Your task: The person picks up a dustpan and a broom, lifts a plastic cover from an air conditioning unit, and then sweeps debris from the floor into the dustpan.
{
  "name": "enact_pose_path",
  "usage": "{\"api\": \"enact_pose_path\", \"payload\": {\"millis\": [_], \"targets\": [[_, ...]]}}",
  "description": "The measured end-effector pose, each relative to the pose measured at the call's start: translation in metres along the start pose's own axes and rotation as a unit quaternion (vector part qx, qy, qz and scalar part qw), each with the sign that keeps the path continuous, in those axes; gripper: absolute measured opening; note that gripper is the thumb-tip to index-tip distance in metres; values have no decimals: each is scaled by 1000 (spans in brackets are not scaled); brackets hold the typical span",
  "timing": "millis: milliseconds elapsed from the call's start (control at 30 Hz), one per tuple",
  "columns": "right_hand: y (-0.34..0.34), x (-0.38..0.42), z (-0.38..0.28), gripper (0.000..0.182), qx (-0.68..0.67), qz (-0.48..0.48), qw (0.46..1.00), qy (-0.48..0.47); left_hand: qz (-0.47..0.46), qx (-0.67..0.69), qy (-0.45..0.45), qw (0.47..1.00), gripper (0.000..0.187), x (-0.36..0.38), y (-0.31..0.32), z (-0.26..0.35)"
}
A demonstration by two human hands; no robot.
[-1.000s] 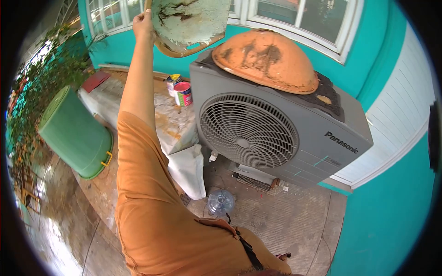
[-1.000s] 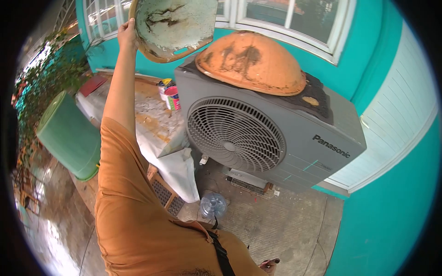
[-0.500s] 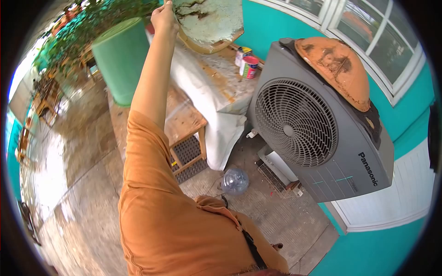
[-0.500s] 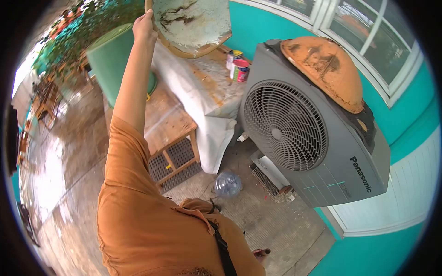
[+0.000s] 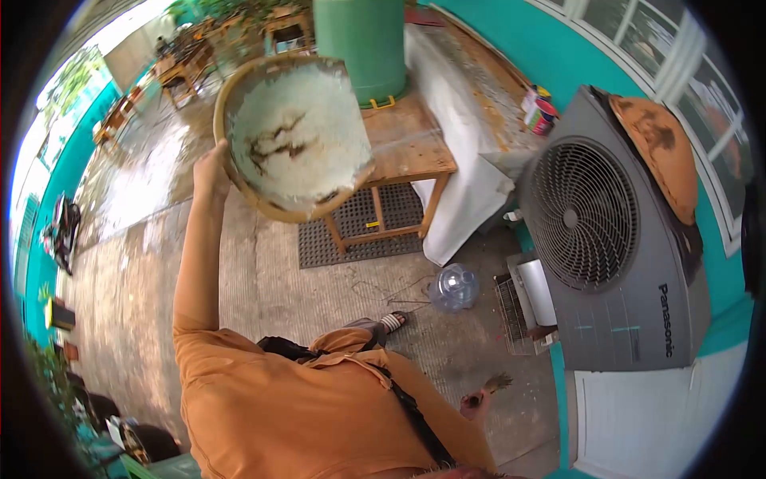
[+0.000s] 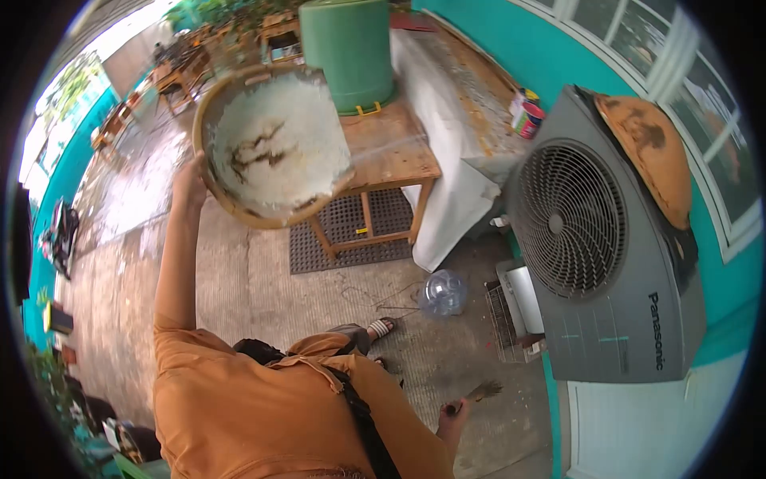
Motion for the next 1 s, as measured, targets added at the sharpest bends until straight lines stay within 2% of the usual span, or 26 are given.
{"api": "enact_pose_path", "payload": {"millis": [33, 100, 233, 333, 433, 533, 633, 733, 833, 933, 1000], "targets": [[1, -16, 11, 16, 30, -40, 999, 10, 16, -11, 0, 1000, 18, 18, -38, -7], [15, -25, 25, 18, 74, -88, 993, 28, 34, -65, -2, 997, 15, 2, -142, -57], [48, 1, 51, 20, 98, -98, 989, 58, 203, -187, -108, 955, 20, 22, -334, -143], [76, 32, 77, 21, 141, -133, 978, 79, 334, -341, -170, 862, 29, 58, -463, -176], [98, 55, 118, 21, 182, -171, 963, 106, 376, -452, -203, 783, 32, 96, -571, -188], [124, 81, 170, 22, 210, -173, 951, 144, 429, -449, -246, 744, 34, 134, -677, -205], [149, 129, 228, 21, 250, -177, 938, 160, 471, -410, -254, 739, 39, 173, -750, -202], [170, 170, 292, 21, 301, -194, 920, 158, 514, -400, -268, 710, 45, 200, -867, -247], [199, 221, 354, 21, 369, -208, 892, 160, 524, -372, -329, 692, 49, 232, -928, -260], [226, 233, 417, 20, 439, -183, 858, 193, 567, -312, -347, 678, 46, 269, -987, -282], [243, 253, 460, 20, 466, -195, 829, 239, 582, -279, -340, 684, 45, 284, -999, -273]]}}
Point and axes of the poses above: each hand's wrist, its own x-axis away from the middle knuckle, its own y-axis out of the palm, z = x × y, the point moved 10 cm from there along -x, towards the middle knuckle, and after that the axes turned 2 degrees about z, right-handed, at the moved point
